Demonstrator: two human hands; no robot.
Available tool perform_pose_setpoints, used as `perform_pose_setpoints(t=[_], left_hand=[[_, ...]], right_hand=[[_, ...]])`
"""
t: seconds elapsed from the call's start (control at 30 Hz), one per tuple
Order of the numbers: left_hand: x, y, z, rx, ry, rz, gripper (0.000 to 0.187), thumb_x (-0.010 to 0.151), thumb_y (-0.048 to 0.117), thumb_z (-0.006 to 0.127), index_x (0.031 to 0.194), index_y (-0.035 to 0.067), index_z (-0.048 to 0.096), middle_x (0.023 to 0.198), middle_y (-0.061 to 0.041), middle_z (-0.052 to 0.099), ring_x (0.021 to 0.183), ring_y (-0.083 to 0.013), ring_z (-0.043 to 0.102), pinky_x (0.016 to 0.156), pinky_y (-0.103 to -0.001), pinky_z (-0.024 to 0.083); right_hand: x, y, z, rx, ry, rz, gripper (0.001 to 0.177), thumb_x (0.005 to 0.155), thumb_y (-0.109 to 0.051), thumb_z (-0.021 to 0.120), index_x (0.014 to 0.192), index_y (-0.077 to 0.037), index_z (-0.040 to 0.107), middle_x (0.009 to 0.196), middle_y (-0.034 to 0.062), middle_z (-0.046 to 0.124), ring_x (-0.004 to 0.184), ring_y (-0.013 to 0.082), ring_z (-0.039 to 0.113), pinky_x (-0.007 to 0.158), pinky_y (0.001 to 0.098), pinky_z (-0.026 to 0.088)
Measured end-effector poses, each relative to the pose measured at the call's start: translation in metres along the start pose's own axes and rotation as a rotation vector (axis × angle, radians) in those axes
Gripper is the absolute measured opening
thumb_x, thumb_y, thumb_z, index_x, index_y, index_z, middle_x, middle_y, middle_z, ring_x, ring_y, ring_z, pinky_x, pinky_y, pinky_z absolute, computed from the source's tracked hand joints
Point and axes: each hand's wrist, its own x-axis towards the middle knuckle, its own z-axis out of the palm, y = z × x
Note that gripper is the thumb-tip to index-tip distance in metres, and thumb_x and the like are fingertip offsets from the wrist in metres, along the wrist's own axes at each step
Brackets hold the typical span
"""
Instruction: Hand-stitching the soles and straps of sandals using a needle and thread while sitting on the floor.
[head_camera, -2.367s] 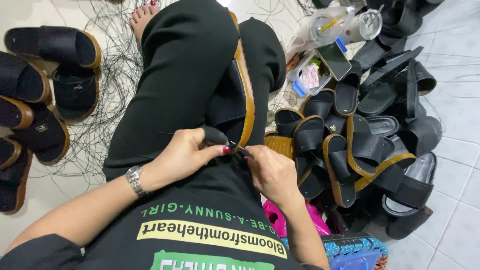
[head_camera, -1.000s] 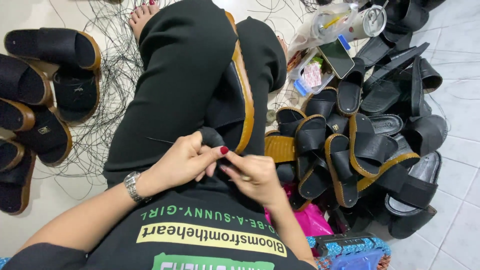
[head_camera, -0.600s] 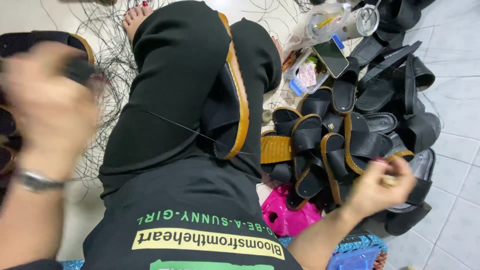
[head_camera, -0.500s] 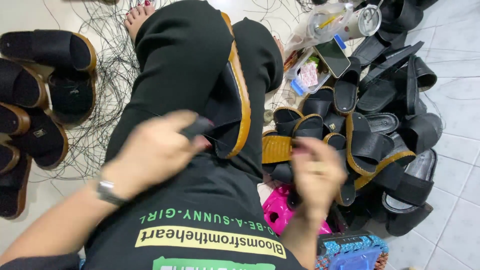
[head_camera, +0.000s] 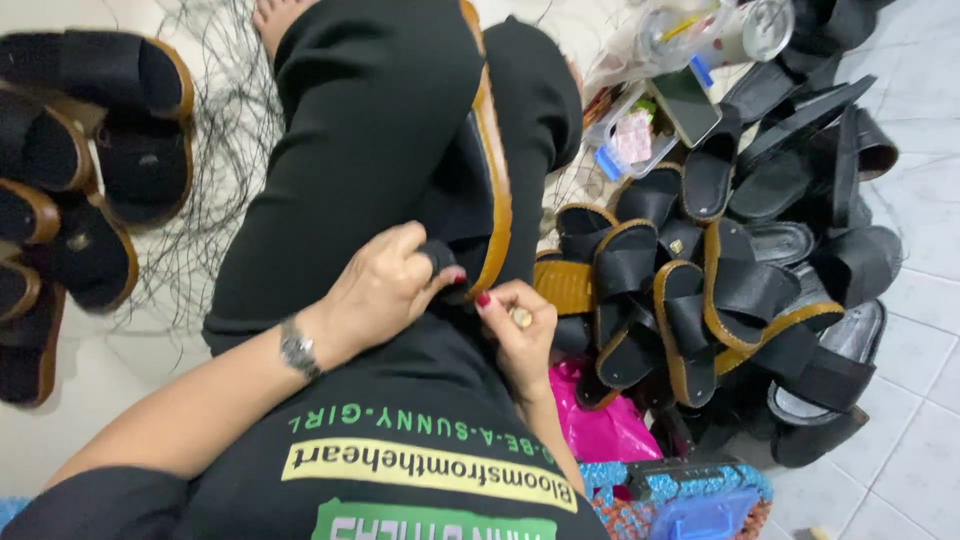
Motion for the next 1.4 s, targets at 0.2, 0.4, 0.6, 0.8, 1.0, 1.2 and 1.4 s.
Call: perform_pose_setpoints(t=[0.2,0.4,0.6,0.8,1.0,1.2,1.4], left_hand=[[0.002,0.003,-0.017,-0.023,-0.002,-0.071,0.052,0.094,0.027,0.075,0.057,0.002,0.048,0.074,-0.007,0.045,0.059,-0.0293,0.056,0.053,-0.034,0.046],[0.007,0.023,-0.058,-0.227,-0.199,0.081,0.018,0.088,0.025,0.073,0.091,0.007,0.073,0.085,-0.005,0.060,0.066,-0.0241,0.055,0.065,-0.034,0.045],[-0.052,-0.110,-0.145,0.143,0.037,-0.754,0.027,0.112,0.022,0.077,0.118,-0.005,0.078,0.070,-0.009,0.063,0.051,-0.0181,0.050,0.044,-0.032,0.039],[-0.002,-0.046,-0.124,0.895,-0.074,-0.211,0.066,0.090,0.057,0.081,0.102,-0.008,0.082,0.147,-0.024,0.053,0.129,-0.0358,0.045,0.104,-0.045,0.034],[0.019,-0.003,-0.033,0.281,-0.259,0.098,0.109,0.063,0.060,0.080,0.152,0.007,0.047,0.165,-0.017,0.033,0.154,-0.0347,0.018,0.121,-0.059,0.003],[0.022,-0.007,-0.006,0.314,-0.216,0.201,0.070,0.067,0.056,0.078,0.117,0.006,0.074,0.161,-0.010,0.045,0.155,-0.0312,0.021,0.125,-0.053,0.000],[0.024,-0.010,-0.013,0.259,-0.229,0.188,0.074,0.060,0.053,0.080,0.115,0.004,0.073,0.157,-0.011,0.048,0.153,-0.0300,0.025,0.126,-0.049,0.009]], right_hand=[[0.000,-0.035,-0.008,-0.101,-0.057,-0.077,0.010,0.078,-0.004,0.082,0.073,-0.002,0.074,0.040,-0.0004,0.053,0.042,0.0019,0.043,0.043,0.0178,0.038],[0.001,-0.171,-0.012,-0.271,-1.142,-0.393,0.020,0.093,0.001,0.057,0.112,0.005,0.062,0.114,0.0179,0.066,0.106,0.0349,0.066,0.099,0.0434,0.054],[0.009,-0.146,-0.039,-0.989,-0.632,-0.446,0.049,0.089,-0.005,0.065,0.137,-0.007,0.059,0.082,0.0067,0.060,0.057,0.0204,0.054,0.054,0.0324,0.044],[0.011,-0.142,-0.033,-1.263,-0.606,-0.461,0.057,0.086,-0.009,0.063,0.143,-0.017,0.057,0.077,0.0032,0.052,0.054,0.0195,0.049,0.050,0.0329,0.040],[0.007,-0.152,-0.019,-1.346,-0.580,-0.467,0.056,0.085,-0.009,0.063,0.140,-0.020,0.061,0.073,0.0034,0.052,0.050,0.0210,0.051,0.045,0.0356,0.041],[-0.003,-0.146,-0.008,-1.752,-0.500,-0.394,0.071,0.073,-0.015,0.068,0.143,-0.016,0.058,0.069,0.0101,0.058,0.036,0.0215,0.055,0.032,0.0340,0.044],[0.004,-0.135,-0.009,-1.328,-0.458,-0.410,0.054,0.080,-0.003,0.065,0.133,-0.015,0.068,0.064,0.0061,0.055,0.040,0.0213,0.048,0.040,0.0361,0.042]])
